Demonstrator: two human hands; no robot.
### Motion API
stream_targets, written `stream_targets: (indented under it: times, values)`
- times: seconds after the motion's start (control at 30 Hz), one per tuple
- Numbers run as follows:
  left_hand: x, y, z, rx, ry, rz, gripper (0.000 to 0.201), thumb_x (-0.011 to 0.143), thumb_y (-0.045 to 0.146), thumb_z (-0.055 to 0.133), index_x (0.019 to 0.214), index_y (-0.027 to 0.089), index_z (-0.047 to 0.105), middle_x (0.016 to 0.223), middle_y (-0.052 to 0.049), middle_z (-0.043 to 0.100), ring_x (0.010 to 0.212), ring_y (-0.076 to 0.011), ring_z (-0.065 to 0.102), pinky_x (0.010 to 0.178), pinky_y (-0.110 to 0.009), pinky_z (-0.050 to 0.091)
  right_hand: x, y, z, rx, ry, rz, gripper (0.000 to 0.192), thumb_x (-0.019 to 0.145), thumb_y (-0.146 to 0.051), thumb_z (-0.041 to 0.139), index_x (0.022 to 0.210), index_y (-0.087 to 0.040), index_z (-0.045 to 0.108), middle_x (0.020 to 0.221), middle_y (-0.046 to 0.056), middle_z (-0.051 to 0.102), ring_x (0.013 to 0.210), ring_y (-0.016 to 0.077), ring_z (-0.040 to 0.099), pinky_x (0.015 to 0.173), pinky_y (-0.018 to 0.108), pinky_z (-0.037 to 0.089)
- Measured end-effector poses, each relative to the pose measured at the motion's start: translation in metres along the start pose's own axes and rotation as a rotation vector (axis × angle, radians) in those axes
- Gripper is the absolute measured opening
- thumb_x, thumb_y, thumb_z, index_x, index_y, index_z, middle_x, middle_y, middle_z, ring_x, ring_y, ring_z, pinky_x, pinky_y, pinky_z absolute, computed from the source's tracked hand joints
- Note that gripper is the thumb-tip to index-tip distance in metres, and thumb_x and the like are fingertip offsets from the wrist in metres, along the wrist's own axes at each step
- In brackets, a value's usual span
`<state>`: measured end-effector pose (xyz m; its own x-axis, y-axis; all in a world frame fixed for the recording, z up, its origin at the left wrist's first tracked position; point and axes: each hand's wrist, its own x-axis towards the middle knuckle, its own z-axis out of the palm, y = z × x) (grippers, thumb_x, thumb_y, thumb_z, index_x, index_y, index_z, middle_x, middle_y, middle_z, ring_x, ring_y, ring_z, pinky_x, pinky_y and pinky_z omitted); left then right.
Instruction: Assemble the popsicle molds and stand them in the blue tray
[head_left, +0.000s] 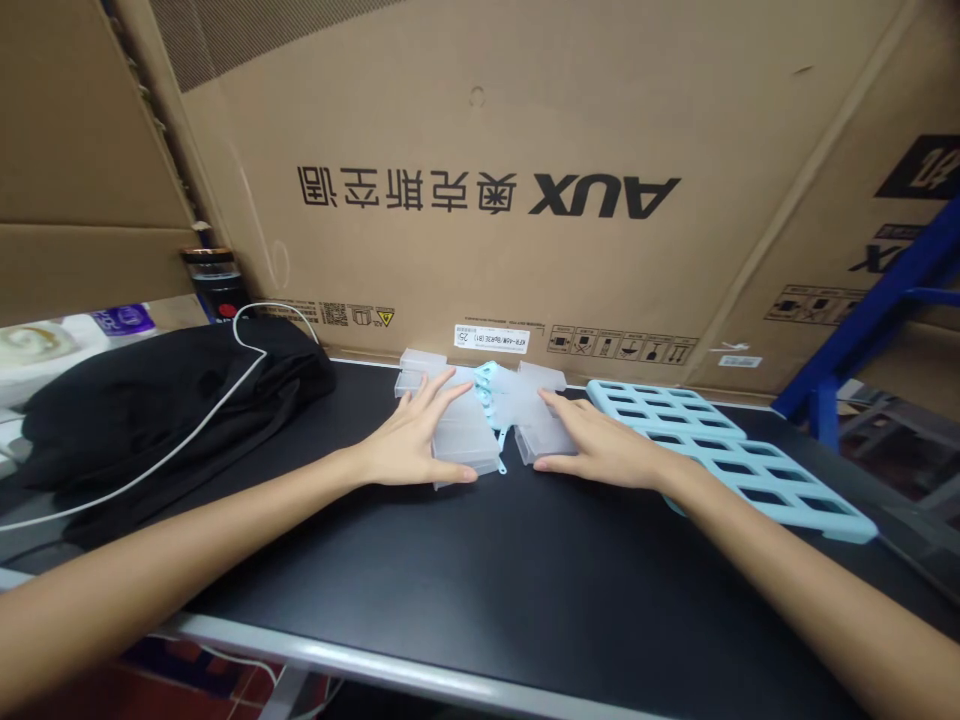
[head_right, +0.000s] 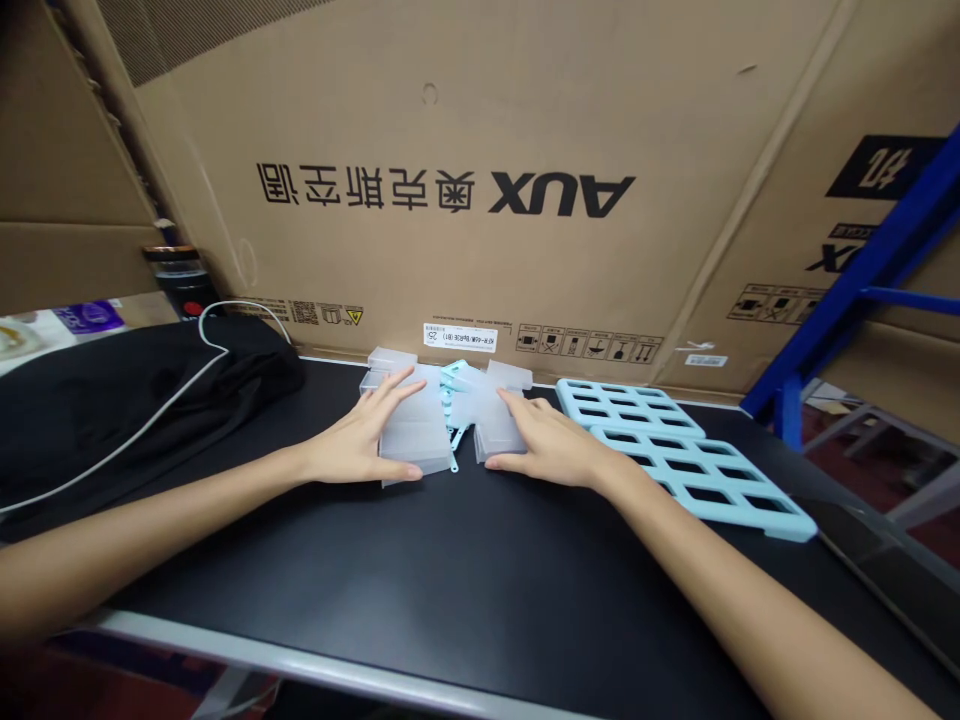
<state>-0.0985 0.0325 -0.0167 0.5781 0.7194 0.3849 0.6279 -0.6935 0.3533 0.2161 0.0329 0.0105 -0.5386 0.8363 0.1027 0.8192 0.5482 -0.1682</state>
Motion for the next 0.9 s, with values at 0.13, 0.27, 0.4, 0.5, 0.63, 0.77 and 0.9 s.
stream_targets:
  times: [0.13, 0.27, 0.4, 0.5, 0.63, 0.77, 0.9]
  values:
    - [0.019, 0.009, 0.012, 0.011, 0.082, 0.030, 0.111, 0.064, 0.071, 0.074, 0.154, 0.037, 0.018, 0.164, -0.013, 0.011, 0.147, -0.0510, -0.001, 0.108, -0.080, 0.019, 0.007, -0.005, 0.003, -0.053, 0.037, -0.044, 0.106, 0.076, -0.079, 0.053, 0.155, -0.014, 0.027, 0.156, 0.020, 0.034, 0.140, 0.0390, 0.035, 0.111, 0.055, 0.036]
    - [0.034, 0.003, 0.011, 0.011, 0.119, 0.031, 0.108, 0.067, 0.071, 0.072, 0.154, 0.035, 0.019, 0.165, -0.012, 0.007, 0.148, -0.0487, -0.003, 0.113, -0.076, 0.018, 0.010, -0.003, 0.007, -0.050, 0.089, -0.083, 0.105, 0.076, -0.079, 0.053, 0.153, -0.013, 0.028, 0.154, 0.021, 0.036, 0.139, 0.0375, 0.038, 0.111, 0.054, 0.037]
    - [0.041, -0.017, 0.007, -0.002, 0.109, 0.037, 0.102, 0.071, 0.068, 0.071, 0.153, 0.033, 0.021, 0.165, -0.013, 0.007, 0.149, -0.0466, 0.003, 0.113, -0.071, 0.025, 0.015, -0.011, 0.006, -0.012, 0.144, -0.136, 0.096, 0.078, -0.073, 0.057, 0.152, -0.017, 0.030, 0.150, 0.018, 0.043, 0.133, 0.0356, 0.046, 0.105, 0.053, 0.043]
    - [0.044, -0.034, 0.007, 0.003, 0.145, 0.043, 0.094, 0.075, 0.065, 0.070, 0.151, 0.031, 0.025, 0.164, -0.015, 0.012, 0.150, -0.0426, 0.013, 0.114, -0.065, 0.030, 0.022, -0.025, 0.001, -0.001, 0.156, -0.139, 0.082, 0.085, -0.067, 0.054, 0.148, -0.019, 0.036, 0.144, 0.017, 0.050, 0.125, 0.0333, 0.054, 0.098, 0.049, 0.049]
    - [0.040, -0.047, 0.003, 0.044, 0.226, 0.013, 0.078, 0.082, 0.059, 0.066, 0.145, 0.027, 0.035, 0.160, -0.016, 0.025, 0.148, -0.0384, 0.023, 0.113, -0.062, 0.032, 0.042, -0.043, -0.003, -0.065, 0.218, -0.146, 0.055, 0.094, -0.052, 0.046, 0.136, -0.016, 0.047, 0.129, 0.016, 0.060, 0.110, 0.0293, 0.062, 0.085, 0.044, 0.052]
    - [0.022, -0.028, -0.015, 0.076, 0.326, 0.136, 0.050, 0.091, 0.048, 0.058, 0.134, 0.025, 0.046, 0.151, -0.012, 0.043, 0.147, -0.0321, 0.030, 0.117, -0.059, 0.029, 0.069, -0.049, -0.002, -0.173, 0.288, -0.122, 0.037, 0.096, -0.038, 0.044, 0.122, -0.014, 0.054, 0.119, 0.015, 0.062, 0.094, 0.0249, 0.064, 0.077, 0.038, 0.050]
    - [0.007, 0.008, -0.028, 0.032, -0.003, 0.476, 0.050, 0.084, 0.047, 0.066, 0.128, 0.028, 0.052, 0.141, -0.009, 0.053, 0.136, -0.0300, 0.045, 0.114, -0.051, 0.038, 0.092, -0.045, 0.003, -0.212, 0.358, -0.055, 0.027, 0.094, -0.029, 0.041, 0.112, -0.015, 0.056, 0.112, 0.014, 0.062, 0.089, 0.0232, 0.061, 0.073, 0.035, 0.045]
